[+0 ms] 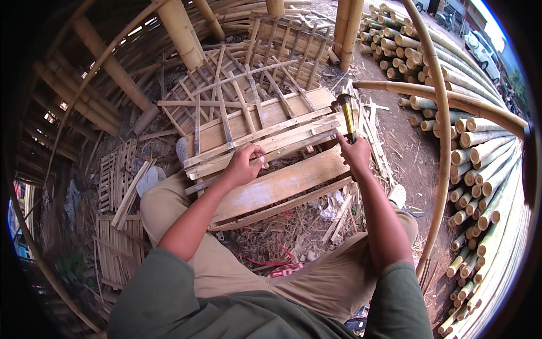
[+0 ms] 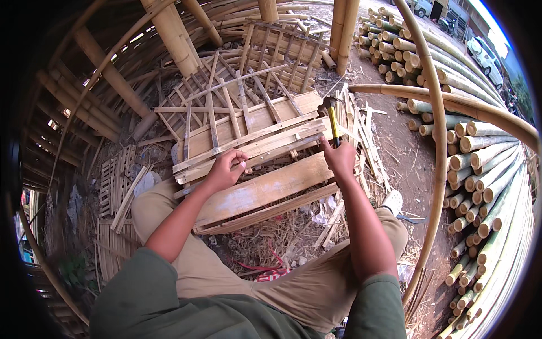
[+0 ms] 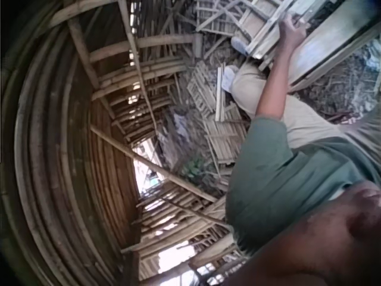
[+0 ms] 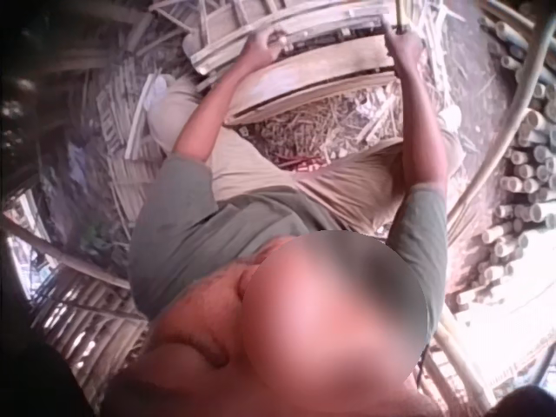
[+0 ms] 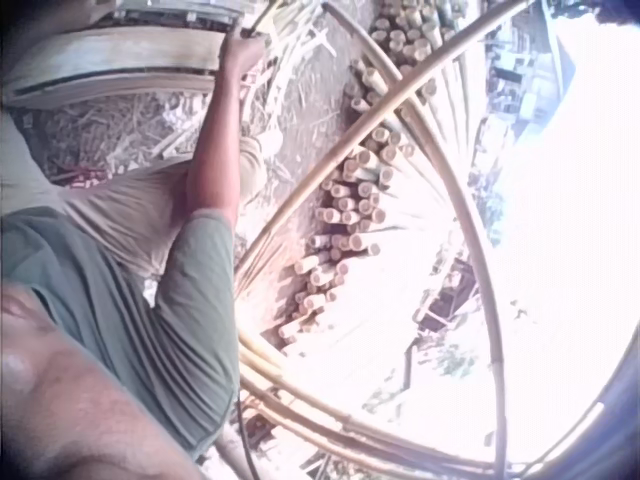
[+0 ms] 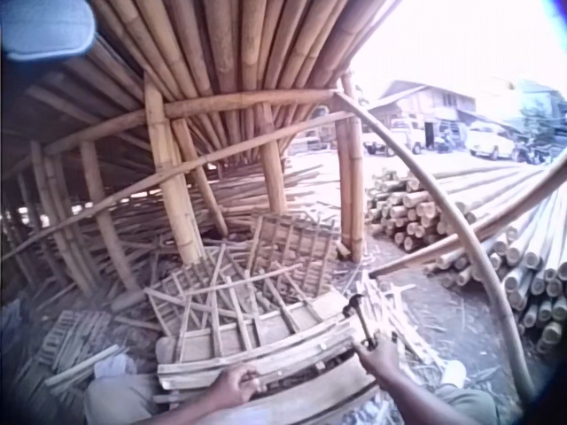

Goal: The person aligns bamboo strips on a wooden base and fastens them together by driving nails with a hammer.

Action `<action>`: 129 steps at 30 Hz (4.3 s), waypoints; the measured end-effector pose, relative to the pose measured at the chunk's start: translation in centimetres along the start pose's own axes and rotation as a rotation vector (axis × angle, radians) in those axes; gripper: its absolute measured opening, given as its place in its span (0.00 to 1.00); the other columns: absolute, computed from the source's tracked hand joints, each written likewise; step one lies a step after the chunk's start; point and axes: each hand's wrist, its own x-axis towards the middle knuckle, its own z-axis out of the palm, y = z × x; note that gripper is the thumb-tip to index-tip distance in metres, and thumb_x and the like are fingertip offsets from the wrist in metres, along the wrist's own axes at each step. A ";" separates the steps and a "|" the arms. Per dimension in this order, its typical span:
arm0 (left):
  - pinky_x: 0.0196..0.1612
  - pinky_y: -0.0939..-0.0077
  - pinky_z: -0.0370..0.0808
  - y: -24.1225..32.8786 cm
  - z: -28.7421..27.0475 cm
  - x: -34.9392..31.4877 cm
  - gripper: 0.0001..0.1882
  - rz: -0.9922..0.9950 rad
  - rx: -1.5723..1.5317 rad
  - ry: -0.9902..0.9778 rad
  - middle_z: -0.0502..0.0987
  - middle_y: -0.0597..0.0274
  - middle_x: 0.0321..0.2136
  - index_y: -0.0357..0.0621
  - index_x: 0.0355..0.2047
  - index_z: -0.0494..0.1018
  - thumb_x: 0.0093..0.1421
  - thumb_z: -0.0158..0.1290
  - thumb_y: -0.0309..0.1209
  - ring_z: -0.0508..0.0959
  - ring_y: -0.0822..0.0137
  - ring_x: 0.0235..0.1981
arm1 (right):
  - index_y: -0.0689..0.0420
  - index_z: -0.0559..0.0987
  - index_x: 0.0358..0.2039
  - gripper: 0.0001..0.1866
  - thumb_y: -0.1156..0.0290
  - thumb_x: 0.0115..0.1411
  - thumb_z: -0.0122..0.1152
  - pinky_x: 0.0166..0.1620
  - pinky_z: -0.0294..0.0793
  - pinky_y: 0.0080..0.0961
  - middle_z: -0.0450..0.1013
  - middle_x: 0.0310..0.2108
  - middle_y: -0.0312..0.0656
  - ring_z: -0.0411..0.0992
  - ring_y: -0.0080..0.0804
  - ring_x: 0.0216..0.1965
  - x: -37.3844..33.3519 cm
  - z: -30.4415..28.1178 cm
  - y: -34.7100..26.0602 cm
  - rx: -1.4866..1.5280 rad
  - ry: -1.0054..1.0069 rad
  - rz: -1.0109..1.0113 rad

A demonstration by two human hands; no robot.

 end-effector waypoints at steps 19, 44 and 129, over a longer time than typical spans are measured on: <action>0.44 0.69 0.76 -5.4 -8.5 0.4 0.11 -0.210 0.008 0.693 0.82 0.51 0.35 0.35 0.39 0.81 0.61 0.55 0.30 0.82 0.59 0.38 | 0.65 0.78 0.30 0.25 0.59 0.45 0.82 0.19 0.63 0.25 0.74 0.23 0.42 0.74 0.30 0.17 2.9 3.7 -1.1 0.702 -0.023 0.492; 0.37 0.52 0.74 -11.9 -12.3 -1.4 0.26 -0.497 0.514 0.278 0.77 0.37 0.22 0.32 0.20 0.77 0.64 0.51 0.44 0.79 0.40 0.29 | 0.57 0.65 0.36 0.24 0.77 0.50 0.77 0.20 0.72 0.22 0.70 0.28 0.40 0.72 0.30 0.18 3.3 4.1 -1.8 0.894 -0.083 0.366; 0.47 0.81 0.76 4.8 15.8 11.4 0.13 0.092 -0.857 0.035 0.79 0.63 0.35 0.36 0.47 0.77 0.61 0.60 0.22 0.79 0.74 0.40 | 0.76 0.81 0.31 0.46 0.33 0.44 0.70 0.44 0.77 0.39 0.79 0.34 0.62 0.80 0.51 0.39 -1.2 -3.8 7.9 0.192 0.056 0.439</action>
